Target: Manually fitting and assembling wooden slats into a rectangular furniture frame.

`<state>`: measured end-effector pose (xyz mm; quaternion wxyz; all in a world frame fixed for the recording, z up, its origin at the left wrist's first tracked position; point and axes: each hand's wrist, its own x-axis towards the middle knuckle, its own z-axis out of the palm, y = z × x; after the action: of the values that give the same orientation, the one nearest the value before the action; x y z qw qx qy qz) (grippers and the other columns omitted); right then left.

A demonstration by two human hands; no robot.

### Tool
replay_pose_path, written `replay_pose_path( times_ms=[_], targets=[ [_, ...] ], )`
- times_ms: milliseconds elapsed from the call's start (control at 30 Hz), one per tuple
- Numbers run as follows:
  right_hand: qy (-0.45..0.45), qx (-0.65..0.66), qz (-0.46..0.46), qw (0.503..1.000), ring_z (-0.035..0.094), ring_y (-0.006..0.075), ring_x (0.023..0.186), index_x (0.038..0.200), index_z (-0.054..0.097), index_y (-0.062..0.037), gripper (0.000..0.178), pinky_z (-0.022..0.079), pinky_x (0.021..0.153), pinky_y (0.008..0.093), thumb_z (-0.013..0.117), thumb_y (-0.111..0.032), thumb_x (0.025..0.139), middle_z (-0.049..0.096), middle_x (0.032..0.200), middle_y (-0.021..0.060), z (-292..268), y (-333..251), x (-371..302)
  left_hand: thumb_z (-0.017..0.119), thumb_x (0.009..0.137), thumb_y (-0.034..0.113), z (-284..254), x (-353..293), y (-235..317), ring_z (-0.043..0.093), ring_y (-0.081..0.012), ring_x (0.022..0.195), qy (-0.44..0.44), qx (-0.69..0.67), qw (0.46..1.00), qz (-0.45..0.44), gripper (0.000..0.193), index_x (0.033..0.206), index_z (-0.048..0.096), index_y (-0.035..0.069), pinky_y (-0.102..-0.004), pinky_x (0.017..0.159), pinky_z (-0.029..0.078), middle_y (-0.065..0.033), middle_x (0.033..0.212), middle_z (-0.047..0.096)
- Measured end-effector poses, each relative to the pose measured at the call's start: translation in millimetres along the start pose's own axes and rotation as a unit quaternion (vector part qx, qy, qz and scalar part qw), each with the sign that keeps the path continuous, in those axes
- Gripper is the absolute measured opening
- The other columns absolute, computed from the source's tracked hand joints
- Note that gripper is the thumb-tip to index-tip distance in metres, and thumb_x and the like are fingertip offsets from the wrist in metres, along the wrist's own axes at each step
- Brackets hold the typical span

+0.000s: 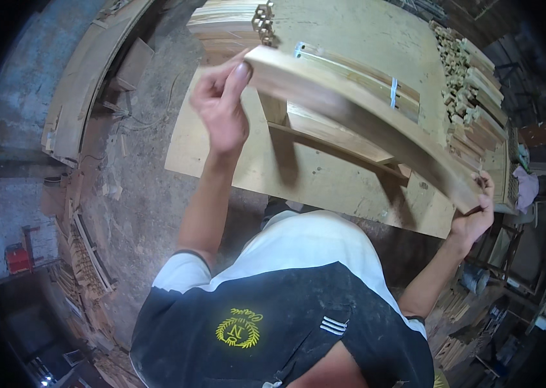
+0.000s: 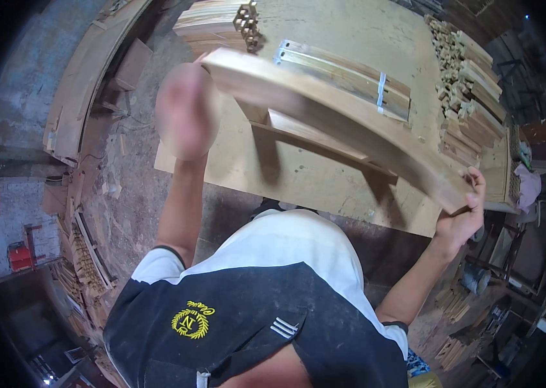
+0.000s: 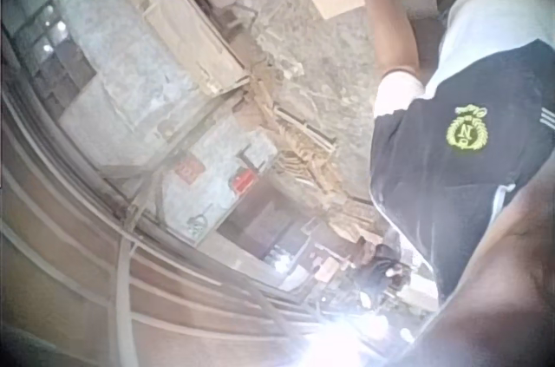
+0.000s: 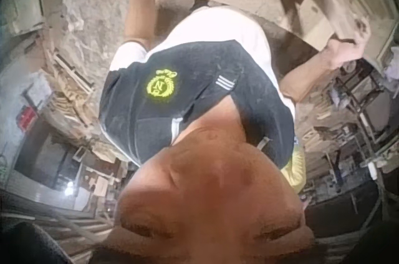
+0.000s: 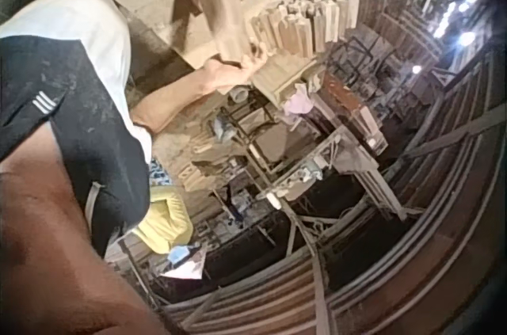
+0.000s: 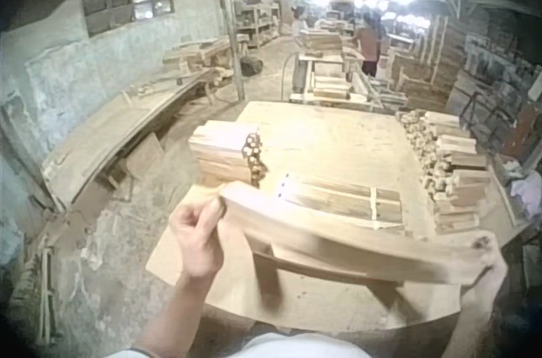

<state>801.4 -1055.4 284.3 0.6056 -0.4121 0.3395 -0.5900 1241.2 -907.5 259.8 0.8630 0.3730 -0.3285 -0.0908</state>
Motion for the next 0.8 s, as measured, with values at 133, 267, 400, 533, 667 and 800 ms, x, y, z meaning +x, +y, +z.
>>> replay_pose_path(
  times_ms=[133,267,400,533,667,800],
  targets=[
    [0.001,-0.095,-0.142,0.985,0.063,0.0218,0.096,0.099,0.063,0.0017,0.015,0.049,0.093,0.0352,0.057,-0.003,0.087,0.068,0.101,0.0151,2,14,52,0.066,0.091,-0.002,-4,17,-36,0.067,-0.0144,0.086,0.021,0.003,0.999,-0.031,0.001,0.092,0.066,-0.003,-0.0278,0.081,0.054,-0.0212,0.103,0.072],
    [-0.033,-0.094,-0.173,0.980,0.064,0.0217,0.094,0.096,0.064,0.0015,0.012,0.050,0.092,0.0347,0.059,0.001,0.086,0.068,0.099,0.0142,4,35,73,0.065,0.091,0.000,-17,13,-44,0.064,-0.0110,0.088,0.020,0.014,1.000,-0.018,0.003,0.094,0.067,0.000,-0.0270,0.080,0.053,-0.0128,0.102,0.072],
    [-0.068,-0.106,-0.190,0.974,0.064,0.0222,0.095,0.095,0.065,0.0008,0.011,0.050,0.092,0.0351,0.059,0.000,0.086,0.068,0.100,0.0133,-5,45,92,0.062,0.094,0.011,4,34,-41,0.060,-0.0115,0.097,-0.032,0.102,0.993,-0.045,0.023,0.113,0.064,-0.001,-0.0258,0.084,0.048,-0.0078,0.105,0.067],
    [0.003,-0.234,-0.166,0.958,0.062,0.0199,0.095,0.097,0.066,0.0010,0.014,0.047,0.092,0.0321,0.061,-0.002,0.084,0.066,0.098,0.0098,-16,56,89,0.050,0.091,0.007,-16,32,-78,0.061,-0.0187,0.099,-0.105,0.142,0.984,0.002,0.033,0.119,0.061,-0.003,-0.0309,0.092,0.047,-0.0109,0.106,0.065],
    [0.002,-0.332,-0.178,0.926,0.059,0.0150,0.096,0.096,0.065,0.0013,0.013,0.043,0.090,0.0277,0.061,-0.006,0.086,0.065,0.096,0.0058,8,47,76,0.048,0.091,0.021,-6,18,-62,0.065,-0.0239,0.095,-0.049,0.141,0.988,-0.034,0.040,0.117,0.059,-0.008,-0.0348,0.089,0.051,-0.0174,0.105,0.065],
    [-0.015,-0.158,-0.102,0.982,0.060,0.0131,0.090,0.096,0.065,0.0005,0.012,0.044,0.085,0.0259,0.058,-0.008,0.091,0.066,0.094,0.0069,2,55,67,0.052,0.089,0.026,2,19,-67,0.065,-0.0256,0.092,-0.036,0.115,0.993,-0.013,0.043,0.113,0.059,-0.009,-0.0362,0.087,0.051,-0.0185,0.099,0.065]
  ],
)
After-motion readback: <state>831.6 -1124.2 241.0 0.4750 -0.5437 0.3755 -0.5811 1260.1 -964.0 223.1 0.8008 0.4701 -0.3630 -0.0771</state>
